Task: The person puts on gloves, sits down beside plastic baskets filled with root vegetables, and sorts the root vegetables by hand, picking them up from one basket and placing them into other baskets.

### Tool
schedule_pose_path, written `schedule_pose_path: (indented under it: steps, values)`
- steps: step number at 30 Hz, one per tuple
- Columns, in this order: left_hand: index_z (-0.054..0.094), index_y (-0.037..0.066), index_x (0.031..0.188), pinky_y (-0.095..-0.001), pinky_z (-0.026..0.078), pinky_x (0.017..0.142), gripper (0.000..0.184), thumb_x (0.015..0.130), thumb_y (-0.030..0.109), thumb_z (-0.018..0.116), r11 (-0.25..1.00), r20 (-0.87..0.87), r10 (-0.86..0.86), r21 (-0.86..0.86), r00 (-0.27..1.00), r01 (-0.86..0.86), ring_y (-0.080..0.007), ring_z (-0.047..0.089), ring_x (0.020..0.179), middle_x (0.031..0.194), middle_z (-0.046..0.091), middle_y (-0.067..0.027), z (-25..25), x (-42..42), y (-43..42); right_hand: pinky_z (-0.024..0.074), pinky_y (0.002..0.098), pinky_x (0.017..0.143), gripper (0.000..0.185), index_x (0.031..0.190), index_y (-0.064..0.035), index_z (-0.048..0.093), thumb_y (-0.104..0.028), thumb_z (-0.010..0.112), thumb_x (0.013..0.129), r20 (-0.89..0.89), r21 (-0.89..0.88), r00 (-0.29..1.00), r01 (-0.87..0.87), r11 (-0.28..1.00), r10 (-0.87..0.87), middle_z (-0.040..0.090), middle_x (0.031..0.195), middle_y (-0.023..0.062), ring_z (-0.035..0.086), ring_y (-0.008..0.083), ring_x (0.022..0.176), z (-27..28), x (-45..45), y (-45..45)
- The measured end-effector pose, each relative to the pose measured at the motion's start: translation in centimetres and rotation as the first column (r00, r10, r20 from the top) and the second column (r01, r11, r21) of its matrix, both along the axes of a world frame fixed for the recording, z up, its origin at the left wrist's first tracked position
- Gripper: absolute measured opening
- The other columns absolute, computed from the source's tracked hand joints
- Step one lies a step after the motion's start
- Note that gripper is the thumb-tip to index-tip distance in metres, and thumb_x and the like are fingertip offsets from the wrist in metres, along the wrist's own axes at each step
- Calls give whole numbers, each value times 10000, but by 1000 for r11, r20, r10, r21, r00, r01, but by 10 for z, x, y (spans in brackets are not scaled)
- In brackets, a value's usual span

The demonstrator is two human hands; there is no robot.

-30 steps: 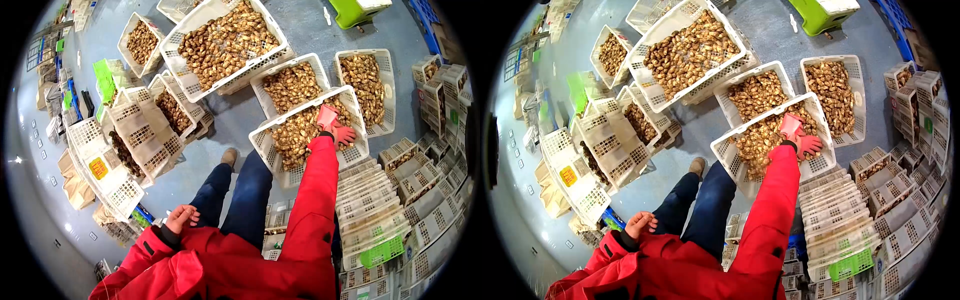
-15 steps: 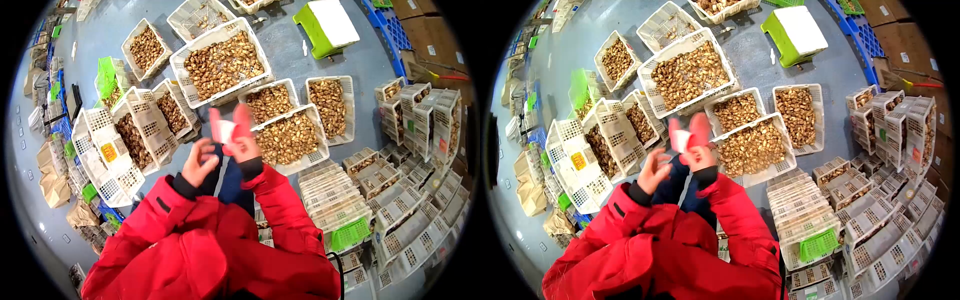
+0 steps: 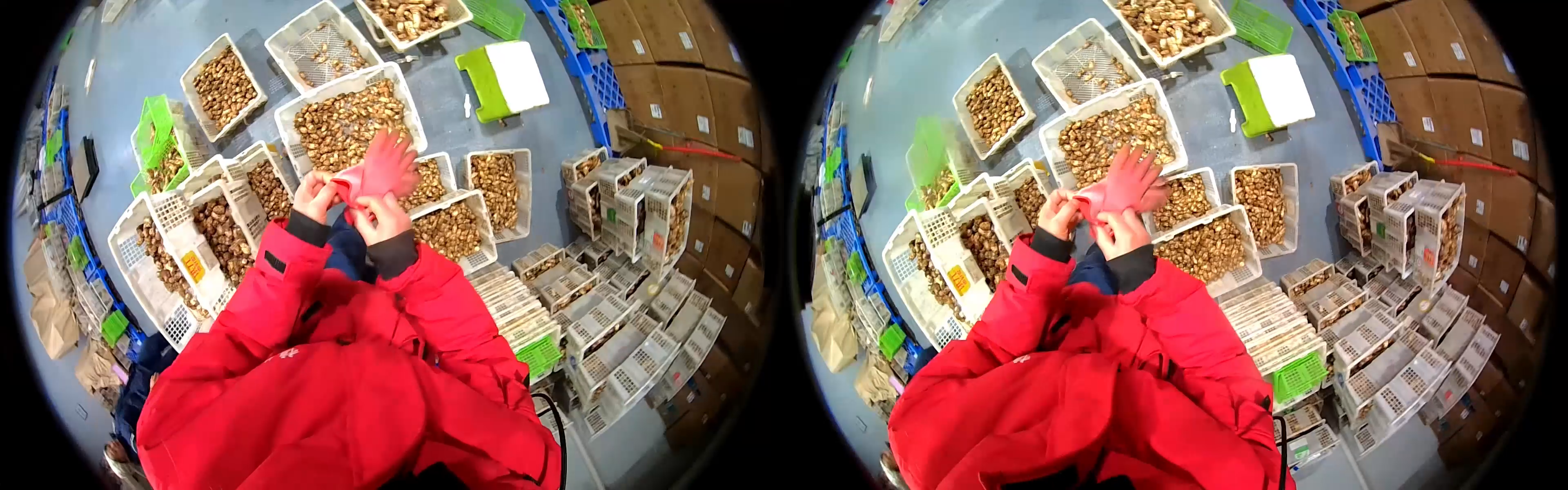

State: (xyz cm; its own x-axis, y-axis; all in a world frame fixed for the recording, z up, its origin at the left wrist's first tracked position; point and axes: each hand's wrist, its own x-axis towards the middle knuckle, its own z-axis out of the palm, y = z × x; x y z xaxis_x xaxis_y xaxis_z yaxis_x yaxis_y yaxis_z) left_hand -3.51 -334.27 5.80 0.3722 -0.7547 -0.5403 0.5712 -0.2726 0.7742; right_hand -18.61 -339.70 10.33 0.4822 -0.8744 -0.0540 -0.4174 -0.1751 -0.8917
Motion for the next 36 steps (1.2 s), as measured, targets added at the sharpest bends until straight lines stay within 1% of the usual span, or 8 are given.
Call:
schedule_pose_path:
  steps: [3, 10, 14, 18, 30, 31, 34, 36]
  values:
    - [452, 91, 907, -233, 468, 532, 137, 825, -16, 480, 964, -221, 69, -235, 973, -122, -104, 537, 625, 768, 546, -35, 20, 26, -13, 433, 377, 561, 120, 829, -77, 603, -81, 641, 716, -24, -129, 999, -41, 991, 38, 505, 724, 115, 539, 303, 630, 25, 25, -22]
    - [428, 85, 1112, -223, 493, 532, 248, 891, 173, 499, 998, -254, -62, -48, 965, 51, -88, 539, 652, 864, 525, -49, 74, 38, -39, 442, 378, 552, 114, 817, -77, 578, -78, 622, 711, -92, -239, 993, -91, 967, 70, 493, 713, 109, 539, 298, 623, 59, 49, -35]
    - [502, 53, 989, -196, 430, 446, 275, 875, 299, 549, 936, 92, -345, 106, 934, 335, -73, 510, 518, 711, 561, -19, 83, 57, -43, 436, 372, 542, 119, 797, -86, 574, -85, 622, 688, -58, -387, 979, -202, 899, 195, 487, 694, 112, 533, 291, 624, 90, 68, -44]
    - [524, 57, 840, -215, 468, 535, 158, 848, 195, 600, 978, -114, -176, -133, 978, 161, -110, 577, 595, 719, 597, -42, 68, 77, -48, 430, 361, 525, 133, 794, -95, 587, -112, 630, 670, -47, -435, 952, -291, 852, 301, 493, 687, 97, 539, 276, 617, 94, 89, -56]
    - [353, 40, 1280, -350, 513, 733, 621, 848, 459, 508, 927, -339, 127, -294, 932, -233, -265, 574, 942, 1120, 539, -165, 29, 78, -99, 431, 238, 516, 145, 861, -44, 612, -100, 638, 730, 241, 45, 799, -576, 816, 551, 573, 678, 62, 534, 124, 559, 56, 126, -166]
    - [421, 35, 1203, -294, 522, 568, 523, 870, 433, 485, 886, -361, 68, -406, 930, -222, -216, 616, 732, 1021, 579, -178, -22, 88, -93, 465, 227, 545, 148, 920, -18, 593, -60, 611, 780, 539, 364, 747, -624, 692, 390, 607, 706, 59, 556, 96, 589, 22, 129, -172]
    - [492, 56, 1066, -278, 467, 505, 302, 893, 301, 461, 944, 257, 330, -109, 908, -312, -171, 581, 635, 820, 557, -96, -36, 81, -159, 491, 235, 545, 253, 1064, -10, 546, -36, 573, 814, 622, 313, 611, -767, 560, 490, 591, 743, 45, 583, 99, 630, 12, 133, -247]
    - [511, 82, 949, -253, 416, 411, 186, 886, 256, 496, 860, 84, 504, -147, 860, -489, -135, 536, 503, 685, 543, -43, -10, 67, -231, 487, 226, 607, 308, 1115, -22, 535, -39, 564, 808, 619, 336, 589, -796, 503, 519, 600, 864, 42, 588, 105, 676, 20, 126, -308]
